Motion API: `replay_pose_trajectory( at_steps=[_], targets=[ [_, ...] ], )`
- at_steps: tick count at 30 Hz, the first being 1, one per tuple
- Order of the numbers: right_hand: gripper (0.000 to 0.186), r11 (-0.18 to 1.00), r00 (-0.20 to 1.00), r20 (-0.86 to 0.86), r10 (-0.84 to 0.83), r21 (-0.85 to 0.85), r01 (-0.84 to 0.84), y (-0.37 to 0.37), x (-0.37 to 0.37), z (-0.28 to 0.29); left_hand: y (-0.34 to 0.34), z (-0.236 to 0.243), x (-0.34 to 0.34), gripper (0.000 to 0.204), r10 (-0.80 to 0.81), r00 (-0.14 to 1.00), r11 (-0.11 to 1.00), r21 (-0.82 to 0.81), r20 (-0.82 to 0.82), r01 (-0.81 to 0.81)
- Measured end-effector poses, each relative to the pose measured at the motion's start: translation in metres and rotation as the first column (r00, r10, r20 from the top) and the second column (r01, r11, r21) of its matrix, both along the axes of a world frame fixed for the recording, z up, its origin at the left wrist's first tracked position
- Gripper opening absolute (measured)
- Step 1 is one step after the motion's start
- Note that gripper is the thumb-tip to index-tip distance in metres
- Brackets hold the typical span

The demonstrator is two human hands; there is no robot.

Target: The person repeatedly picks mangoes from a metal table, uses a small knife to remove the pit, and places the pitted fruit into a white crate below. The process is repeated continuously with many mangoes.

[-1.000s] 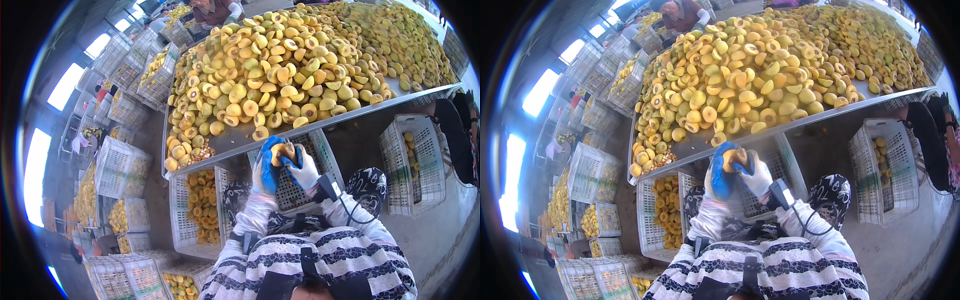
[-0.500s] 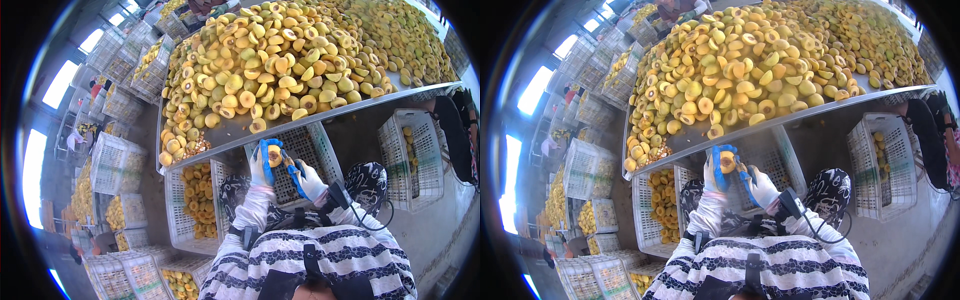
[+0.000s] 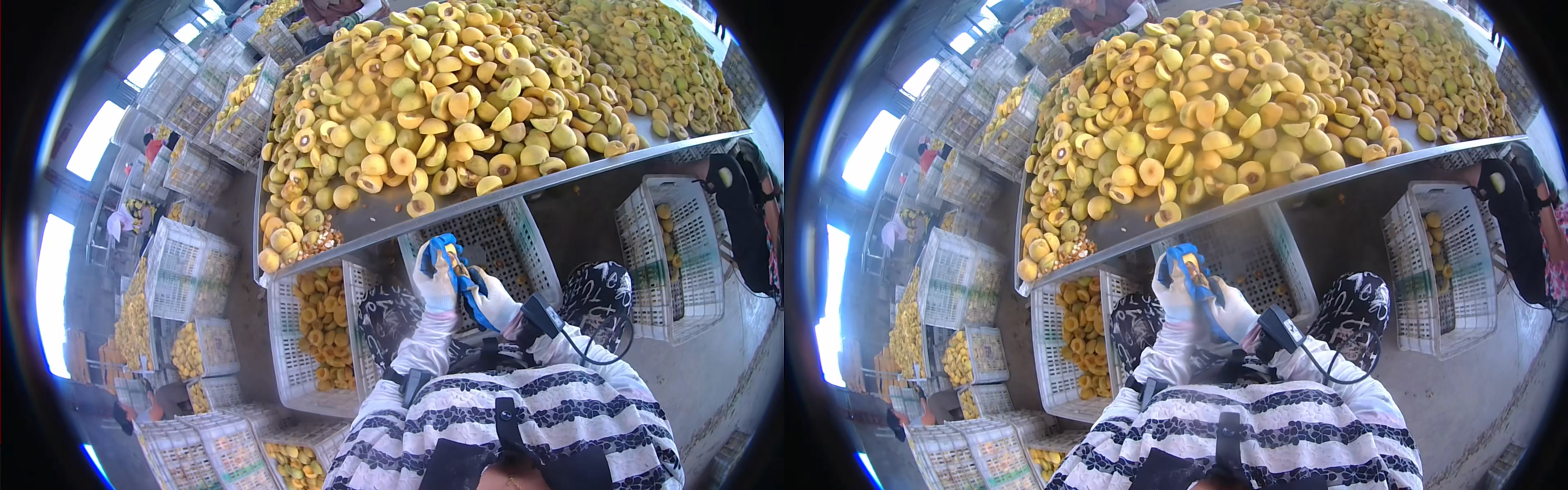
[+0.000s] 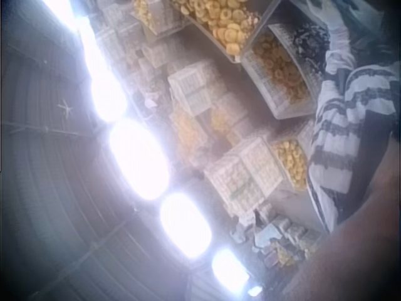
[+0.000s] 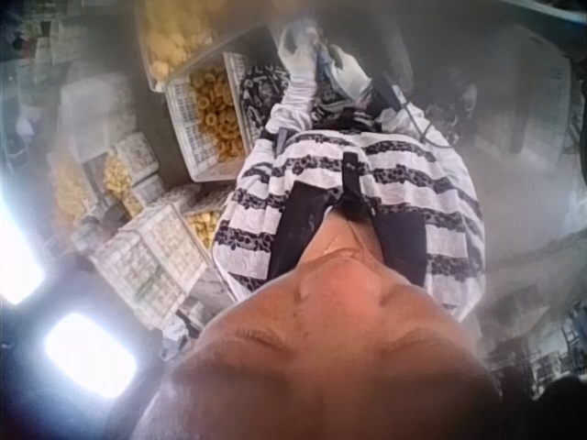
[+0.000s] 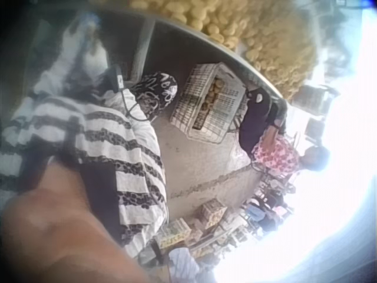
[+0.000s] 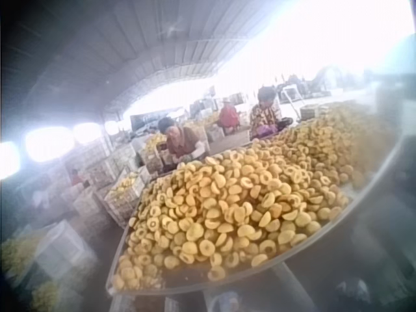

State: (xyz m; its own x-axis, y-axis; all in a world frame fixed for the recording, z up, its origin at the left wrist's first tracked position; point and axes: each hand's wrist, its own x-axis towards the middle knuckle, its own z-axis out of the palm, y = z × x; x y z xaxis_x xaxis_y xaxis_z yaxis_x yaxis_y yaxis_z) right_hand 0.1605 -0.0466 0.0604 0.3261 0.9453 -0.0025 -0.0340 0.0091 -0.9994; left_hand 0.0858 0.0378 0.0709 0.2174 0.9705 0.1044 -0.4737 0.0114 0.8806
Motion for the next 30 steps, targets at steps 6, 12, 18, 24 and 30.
replay_pose_trajectory(
  at_steps=[6,12,18,24,30],
  targets=[
    [0.03,0.972,0.97,-0.18,0.164,-0.139,-0.19,0.001,0.005,0.005,0.007,0.005,-0.004,0.032,-0.054,0.998,0.996,-0.076,-0.015,0.052],
    [0.035,0.906,0.781,-0.55,0.294,-0.1,-0.411,-0.003,0.019,0.017,0.009,0.02,-0.005,0.036,-0.153,0.988,0.887,-0.44,0.01,0.142],
    [0.047,0.827,0.397,-0.858,0.327,0.056,-0.56,-0.011,0.021,0.003,0.008,0.018,-0.013,0.04,-0.261,0.963,0.85,-0.49,-0.068,0.196],
    [0.051,0.757,-0.321,-0.894,0.314,0.44,-0.484,-0.012,0.016,-0.017,0.01,0.004,-0.022,0.039,-0.326,0.943,0.735,-0.612,0.059,0.292],
    [0.043,0.884,-0.239,-0.961,0.138,0.228,-0.408,-0.005,0.043,-0.065,0.033,-0.027,-0.054,0.056,-0.246,0.956,0.755,-0.588,0.158,0.291]
  ],
)
